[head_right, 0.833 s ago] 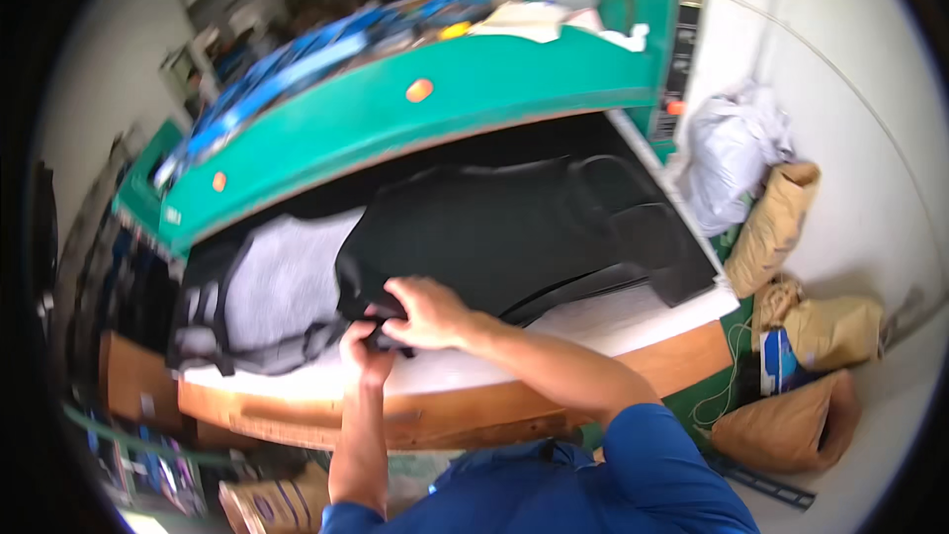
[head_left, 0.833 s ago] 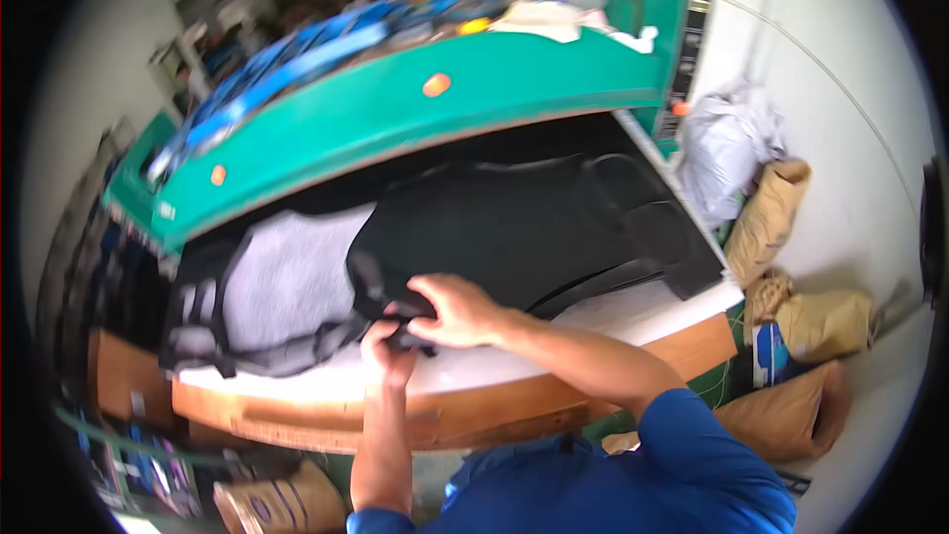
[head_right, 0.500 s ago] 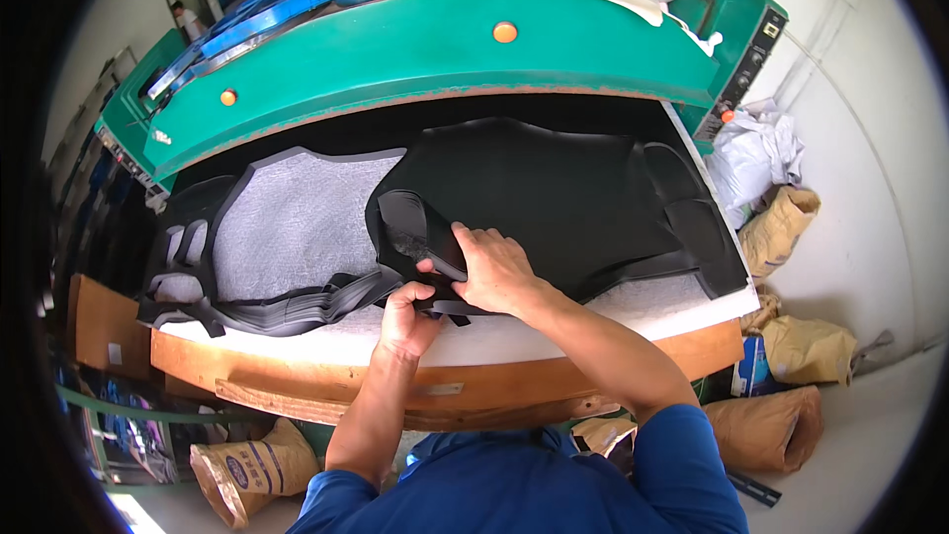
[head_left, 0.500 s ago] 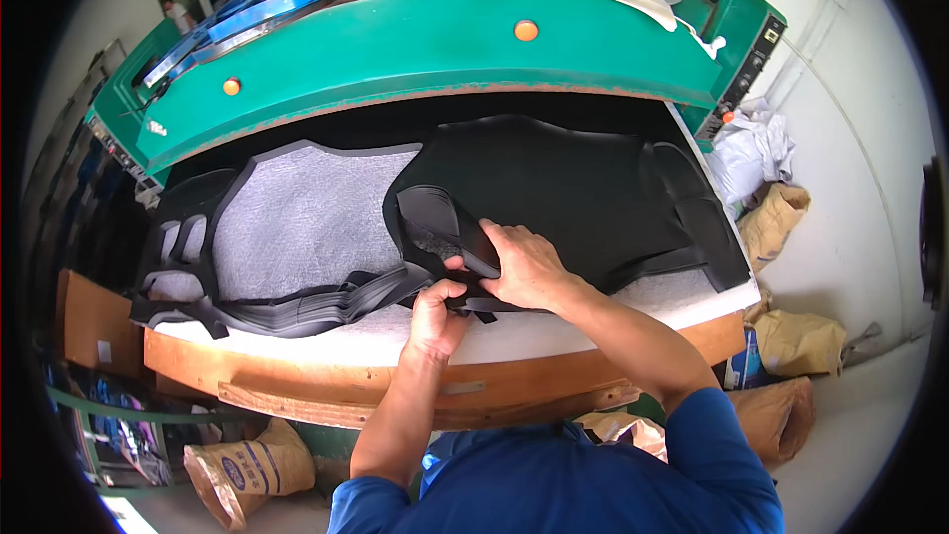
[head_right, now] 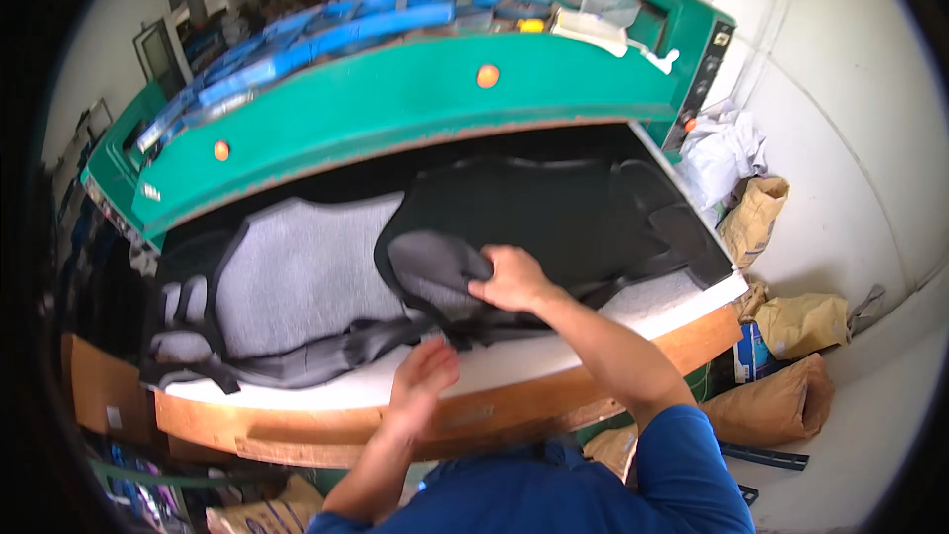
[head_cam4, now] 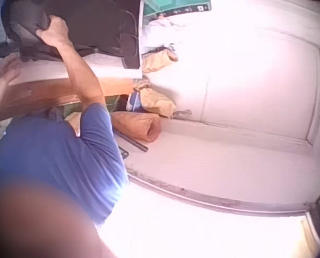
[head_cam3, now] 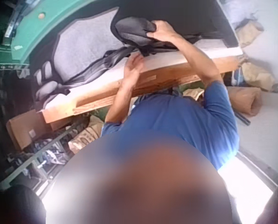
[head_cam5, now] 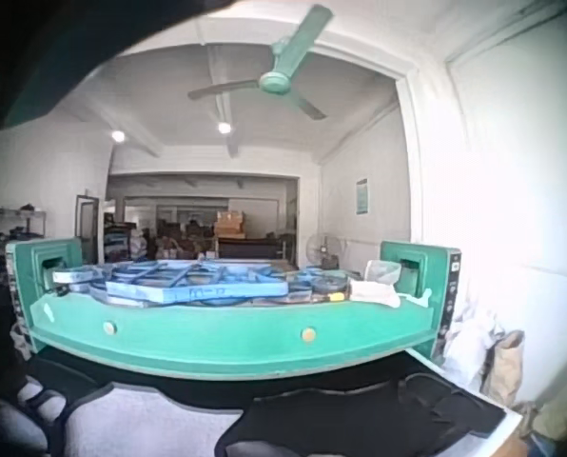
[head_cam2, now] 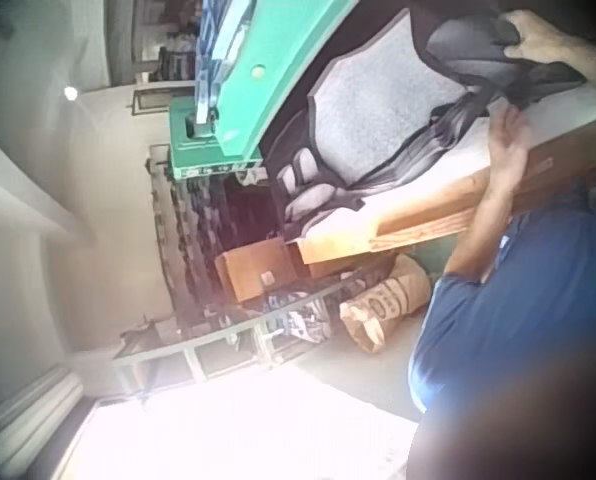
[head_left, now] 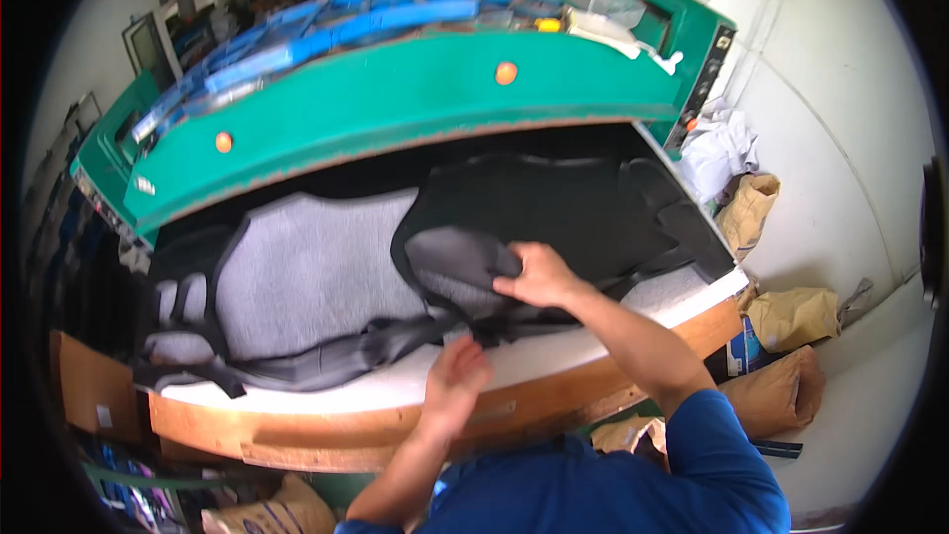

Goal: Operate an industrial pressing machine to shape material components and use a screwdriver to wire a power plug.

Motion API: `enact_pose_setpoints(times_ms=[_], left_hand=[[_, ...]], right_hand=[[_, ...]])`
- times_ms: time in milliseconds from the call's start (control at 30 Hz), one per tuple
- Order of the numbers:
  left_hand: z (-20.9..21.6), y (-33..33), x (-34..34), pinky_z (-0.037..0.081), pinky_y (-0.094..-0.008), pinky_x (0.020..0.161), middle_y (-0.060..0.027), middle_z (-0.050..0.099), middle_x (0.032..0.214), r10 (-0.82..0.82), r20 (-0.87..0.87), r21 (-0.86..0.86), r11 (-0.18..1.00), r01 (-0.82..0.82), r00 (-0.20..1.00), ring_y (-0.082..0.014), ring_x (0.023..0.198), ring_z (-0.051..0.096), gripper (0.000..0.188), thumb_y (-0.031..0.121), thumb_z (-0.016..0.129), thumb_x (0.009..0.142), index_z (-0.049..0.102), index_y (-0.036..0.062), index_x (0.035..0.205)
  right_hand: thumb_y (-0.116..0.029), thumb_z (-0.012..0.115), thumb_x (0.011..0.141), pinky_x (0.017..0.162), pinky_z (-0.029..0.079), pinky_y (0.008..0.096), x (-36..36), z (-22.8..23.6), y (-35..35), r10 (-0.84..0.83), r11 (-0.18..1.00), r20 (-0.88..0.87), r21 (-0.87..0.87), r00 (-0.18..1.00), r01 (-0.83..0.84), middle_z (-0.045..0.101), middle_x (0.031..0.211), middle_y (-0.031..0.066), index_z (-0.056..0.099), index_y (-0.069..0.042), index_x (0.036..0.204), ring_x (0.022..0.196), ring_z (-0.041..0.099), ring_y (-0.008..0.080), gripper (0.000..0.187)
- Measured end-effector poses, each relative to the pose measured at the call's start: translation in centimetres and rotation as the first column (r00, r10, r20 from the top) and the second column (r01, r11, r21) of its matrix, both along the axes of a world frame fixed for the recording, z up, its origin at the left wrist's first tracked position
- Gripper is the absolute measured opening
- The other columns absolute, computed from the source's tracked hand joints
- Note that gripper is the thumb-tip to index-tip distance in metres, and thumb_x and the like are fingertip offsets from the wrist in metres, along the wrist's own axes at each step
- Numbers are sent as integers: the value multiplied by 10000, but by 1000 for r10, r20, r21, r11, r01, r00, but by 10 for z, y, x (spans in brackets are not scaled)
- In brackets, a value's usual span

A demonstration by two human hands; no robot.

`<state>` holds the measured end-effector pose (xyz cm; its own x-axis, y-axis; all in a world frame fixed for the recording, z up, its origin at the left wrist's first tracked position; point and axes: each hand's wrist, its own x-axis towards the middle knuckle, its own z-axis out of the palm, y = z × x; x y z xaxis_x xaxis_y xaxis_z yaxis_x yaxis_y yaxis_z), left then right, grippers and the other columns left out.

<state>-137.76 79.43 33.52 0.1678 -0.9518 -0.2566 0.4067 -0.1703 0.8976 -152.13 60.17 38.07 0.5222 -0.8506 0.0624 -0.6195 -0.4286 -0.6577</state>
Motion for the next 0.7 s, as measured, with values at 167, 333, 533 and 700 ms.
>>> enact_pose_setpoints(times_ms=[167, 333, 533, 700], left_hand=[[20, -80, 46, 455, -445, 972, -249, 438, 1352, 188, 10, 69, 980, -188, 982, -340, 1206, 491, 843, 376, 740, 812, 319, -34, 1417], [18, -165, 78, 485, -540, 877, -207, 575, 1174, 40, -62, 354, 935, -15, 997, -374, 1041, 582, 774, 549, 699, 775, 485, 11, 1288], [-6, -234, 124, 525, -490, 764, -83, 652, 1075, 5, 41, 307, 952, -18, 999, -279, 896, 651, 407, 367, 632, 878, 574, 112, 1190], [83, -241, 96, 490, -332, 466, -84, 659, 807, 96, 3, -22, 995, -96, 995, -196, 613, 630, 239, 248, 619, 904, 610, 22, 984]], right_hand=[[-312, 727, 742, 834, 520, 433, 8, -3, 25, 1, 999, -44, -37, 999, -3, 686, 960, 186, 659, -78, 1030, 955, 647, 371, 377], [-295, 725, 777, 857, 514, 431, -4, -2, 33, 43, 988, -89, -142, 995, -56, 687, 971, 181, 643, -84, 1122, 948, 651, 367, 413], [-264, 717, 787, 874, 497, 455, 3, 39, 16, 124, 954, -176, -249, 977, -166, 675, 1009, 214, 637, -52, 1148, 986, 639, 382, 426], [-223, 730, 791, 861, 497, 442, -23, 116, 9, 145, 947, -123, -269, 982, -173, 669, 1016, 226, 626, -28, 1141, 1005, 630, 396, 413]])
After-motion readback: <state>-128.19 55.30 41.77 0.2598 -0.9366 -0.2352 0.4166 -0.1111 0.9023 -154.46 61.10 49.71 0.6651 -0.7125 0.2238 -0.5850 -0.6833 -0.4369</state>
